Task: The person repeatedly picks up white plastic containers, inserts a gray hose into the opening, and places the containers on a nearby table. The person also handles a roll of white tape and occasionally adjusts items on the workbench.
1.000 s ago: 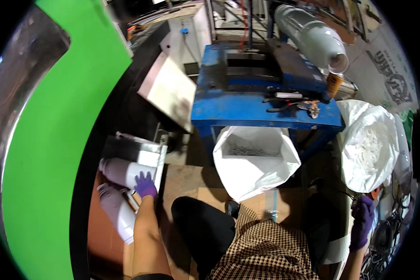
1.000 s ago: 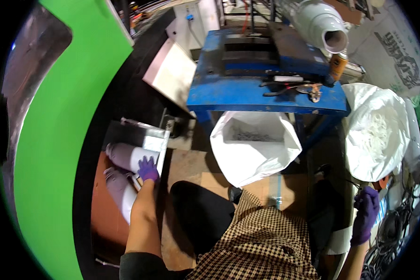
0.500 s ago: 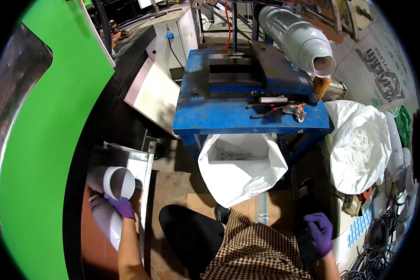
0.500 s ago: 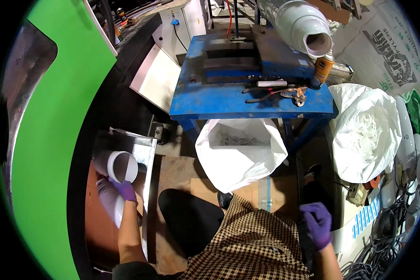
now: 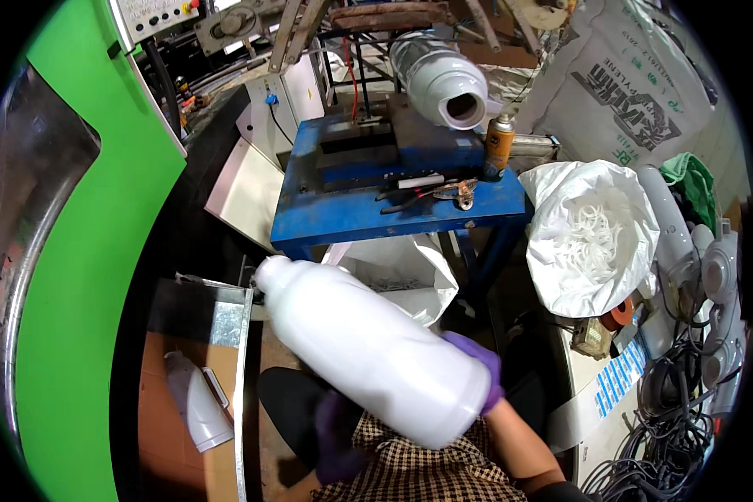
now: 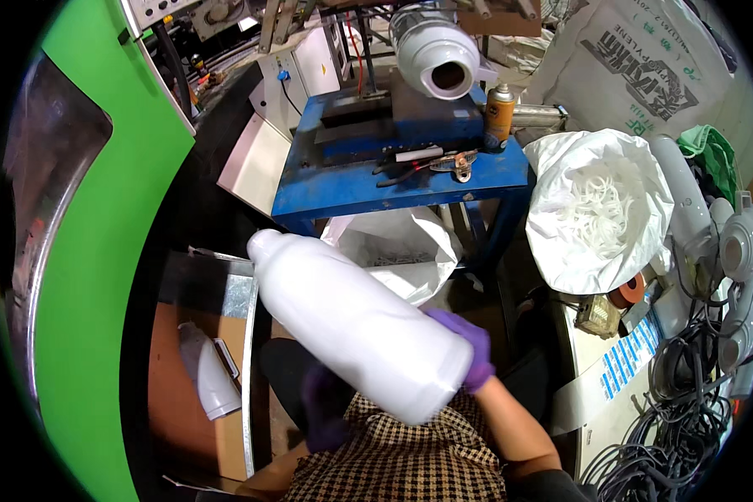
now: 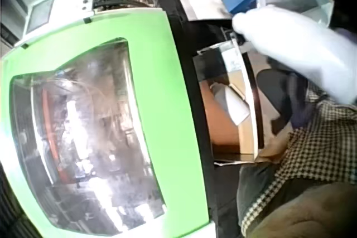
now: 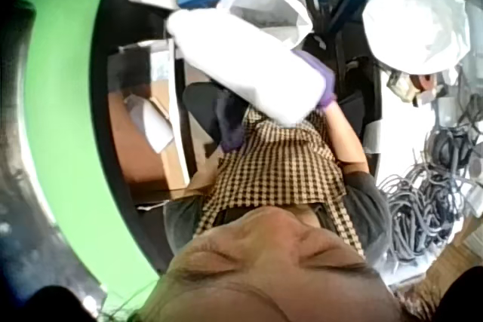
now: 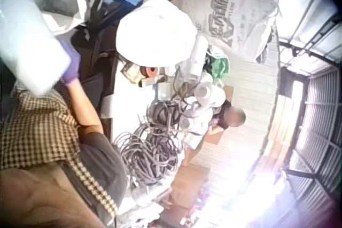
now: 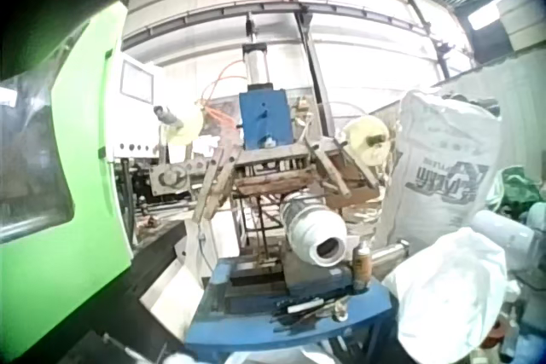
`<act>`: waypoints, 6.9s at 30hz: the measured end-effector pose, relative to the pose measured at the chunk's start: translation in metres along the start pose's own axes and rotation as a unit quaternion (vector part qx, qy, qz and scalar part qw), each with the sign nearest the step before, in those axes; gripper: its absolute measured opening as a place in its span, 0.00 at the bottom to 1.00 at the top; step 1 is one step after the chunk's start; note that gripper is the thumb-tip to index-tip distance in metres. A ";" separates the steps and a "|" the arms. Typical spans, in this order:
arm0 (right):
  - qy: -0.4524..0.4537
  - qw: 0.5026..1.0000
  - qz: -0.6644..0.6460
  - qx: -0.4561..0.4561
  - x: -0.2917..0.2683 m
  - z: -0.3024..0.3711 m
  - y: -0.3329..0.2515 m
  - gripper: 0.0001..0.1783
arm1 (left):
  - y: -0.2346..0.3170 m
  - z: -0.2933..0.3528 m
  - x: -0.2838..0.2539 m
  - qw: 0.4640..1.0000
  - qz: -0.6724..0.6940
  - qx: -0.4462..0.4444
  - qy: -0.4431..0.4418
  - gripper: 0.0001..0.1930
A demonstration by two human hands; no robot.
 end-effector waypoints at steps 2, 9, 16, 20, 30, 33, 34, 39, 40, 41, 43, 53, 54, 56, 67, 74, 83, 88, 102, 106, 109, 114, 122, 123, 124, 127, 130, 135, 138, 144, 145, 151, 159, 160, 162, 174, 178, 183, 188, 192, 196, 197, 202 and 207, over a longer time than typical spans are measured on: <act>0.040 0.971 0.211 -0.108 -0.045 0.026 -0.018 0.24 | -0.016 -0.001 -0.015 0.993 -0.100 -0.041 0.045 0.30; 0.083 0.815 0.572 -0.043 -0.101 0.104 -0.017 0.11 | -0.045 -0.074 0.030 0.987 -0.011 -0.077 -0.143 0.31; 0.084 0.938 0.334 -0.031 -0.151 0.092 0.001 0.23 | -0.004 -0.117 0.040 0.961 0.215 -0.150 -0.091 0.40; 0.230 0.949 0.200 -0.074 -0.162 0.085 -0.027 0.29 | 0.115 -0.142 0.026 0.957 0.010 0.277 -0.088 0.31; -0.040 0.883 0.420 -0.203 0.048 0.048 -0.110 0.26 | 0.052 -0.117 0.070 0.901 -0.309 0.254 -0.168 0.36; -0.121 0.862 0.484 -0.092 0.055 0.035 -0.087 0.21 | 0.046 -0.107 0.087 0.886 -0.337 0.257 -0.186 0.32; -0.155 0.852 0.496 -0.062 0.055 0.035 -0.069 0.17 | 0.041 -0.103 0.088 0.874 -0.353 0.293 -0.157 0.31; -0.125 0.823 0.549 -0.075 0.054 0.026 -0.051 0.25 | 0.016 -0.108 0.098 0.865 -0.366 0.305 -0.157 0.29; -0.076 0.824 0.550 -0.113 0.052 0.025 -0.068 0.27 | 0.012 -0.113 0.097 0.866 -0.366 0.305 -0.153 0.29; -0.027 0.821 0.550 -0.150 0.050 0.025 -0.087 0.29 | 0.008 -0.118 0.095 0.866 -0.365 0.306 -0.150 0.29; -0.056 0.862 0.503 -0.026 0.044 0.025 -0.074 0.30 | 0.007 -0.125 0.100 0.858 -0.379 0.307 -0.157 0.22; -0.146 0.923 -0.147 0.325 0.056 0.018 -0.017 0.32 | -0.021 -0.140 0.107 0.893 -0.299 0.305 -0.138 0.24; -0.157 0.966 0.015 0.207 0.045 0.008 -0.047 0.30 | -0.026 -0.149 0.090 0.908 -0.273 0.296 -0.112 0.31; -0.083 0.979 0.133 -0.131 0.007 0.003 -0.109 0.21 | -0.015 -0.160 0.060 0.930 -0.252 0.263 -0.059 0.34; 0.282 0.759 0.578 0.104 -0.329 -0.149 0.005 0.30 | 0.028 -0.137 0.029 0.908 -0.293 0.300 -0.023 0.39; 0.276 0.751 0.572 0.181 -0.394 -0.151 0.053 0.13 | 0.026 -0.124 0.033 0.907 -0.304 0.285 -0.053 0.39; 0.374 0.669 0.641 -0.050 -0.367 -0.080 -0.090 0.05 | 0.036 -0.131 0.035 0.911 -0.274 0.298 -0.079 0.38; 0.228 0.926 0.276 -0.120 -0.204 -0.036 -0.117 0.05 | 0.039 -0.145 0.034 0.915 -0.283 0.268 -0.103 0.36; -0.029 0.929 0.349 -0.118 0.048 0.010 -0.103 0.14 | 0.034 -0.125 0.090 0.859 -0.380 0.284 -0.194 0.34; 0.019 0.919 0.376 -0.122 0.049 0.011 -0.109 0.15 | 0.043 -0.124 0.095 0.862 -0.378 0.280 -0.190 0.32; 0.033 0.927 0.346 -0.142 0.044 0.014 -0.116 0.14 | 0.054 -0.127 0.095 0.861 -0.386 0.277 -0.183 0.30; 0.007 0.929 0.331 -0.166 0.043 0.014 -0.110 0.11 | 0.064 -0.126 0.100 0.829 -0.440 0.293 -0.185 0.23; -0.131 0.938 0.294 -0.125 0.049 0.029 -0.088 0.13 | 0.061 -0.104 0.105 0.833 -0.432 0.283 -0.197 0.23; -0.114 0.943 0.284 -0.128 0.049 0.035 -0.086 0.13 | 0.062 -0.101 0.107 0.832 -0.433 0.282 -0.201 0.22; -0.096 0.947 0.275 -0.132 0.051 0.043 -0.080 0.13 | 0.058 -0.099 0.111 0.822 -0.440 0.300 -0.202 0.21; -0.076 0.967 0.186 -0.154 0.035 0.070 -0.070 0.10 | 0.051 -0.083 0.121 0.836 -0.395 0.299 -0.236 0.19; -0.131 0.964 0.206 -0.102 0.027 0.088 -0.054 0.10 | 0.044 -0.057 0.139 0.815 -0.368 0.294 -0.338 0.22; -0.083 0.956 0.273 -0.070 0.013 0.096 -0.037 0.11 | 0.048 -0.055 0.162 0.825 -0.364 0.295 -0.315 0.21; -0.023 0.959 0.277 -0.065 0.013 0.096 -0.039 0.08 | 0.049 -0.056 0.164 0.810 -0.381 0.319 -0.311 0.21; -0.132 0.972 0.194 -0.014 0.014 0.115 -0.035 0.06 | 0.049 -0.039 0.167 0.798 -0.361 0.320 -0.362 0.22; -0.076 0.979 0.177 -0.070 -0.007 0.121 -0.054 0.08 | 0.052 -0.039 0.169 0.798 -0.361 0.320 -0.362 0.23; 0.408 0.837 0.362 -0.045 -0.223 0.204 -0.082 0.18 | 0.109 -0.028 0.132 0.732 -0.388 0.460 -0.318 0.16; 0.466 0.737 0.452 0.189 -0.310 0.265 0.022 0.12 | 0.085 0.010 0.223 0.664 -0.152 0.511 -0.525 0.23; 0.470 0.736 0.451 0.183 -0.309 0.264 0.022 0.12 | 0.093 0.019 0.234 0.585 -0.218 0.629 -0.464 0.24; 0.472 0.757 0.409 0.191 -0.312 0.264 0.025 0.11 | 0.075 0.024 0.245 0.599 -0.193 0.622 -0.466 0.27; 0.289 0.923 0.256 0.012 -0.300 0.080 -0.114 0.11 | 0.025 0.041 0.244 0.564 -0.170 0.659 -0.467 0.27; 0.236 0.927 0.281 0.076 -0.300 0.047 -0.107 0.12 | 0.027 0.039 0.243 0.563 -0.175 0.670 -0.452 0.27; 0.195 0.903 0.374 0.078 -0.299 0.039 -0.104 0.11 | 0.032 0.029 0.243 0.566 -0.174 0.689 -0.418 0.28; 0.213 0.835 0.505 0.037 -0.290 0.028 -0.111 0.15 | 0.030 0.014 0.240 0.608 -0.133 0.632 -0.461 0.28; 0.223 0.920 0.322 0.030 -0.314 0.009 -0.099 0.39 | 0.035 -0.017 0.226 0.664 -0.120 0.576 -0.461 0.26; 0.249 0.942 0.161 0.160 -0.330 0.011 -0.074 0.21 | 0.016 -0.073 0.175 0.806 -0.072 0.329 -0.487 0.32; 0.280 0.945 0.075 0.151 -0.331 0.011 -0.067 0.19 | 0.008 -0.075 0.159 0.840 -0.016 0.178 -0.512 0.34; 0.158 0.978 0.108 0.086 -0.186 -0.047 -0.142 0.19 | -0.044 -0.062 0.039 0.985 -0.009 0.034 -0.171 0.67; 0.040 0.967 0.211 -0.136 -0.079 -0.143 -0.204 0.30 | -0.038 -0.036 -0.064 0.976 0.154 -0.104 0.112 0.38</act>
Point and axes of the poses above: each hand's wrist, its own z-axis away from the middle knuckle, its own x-axis out of the palm, y = z × x, the point moved 9 cm from there along -z, towards the middle knuckle, and after that the axes turned 8 degrees about x, right-handed, at the moved point
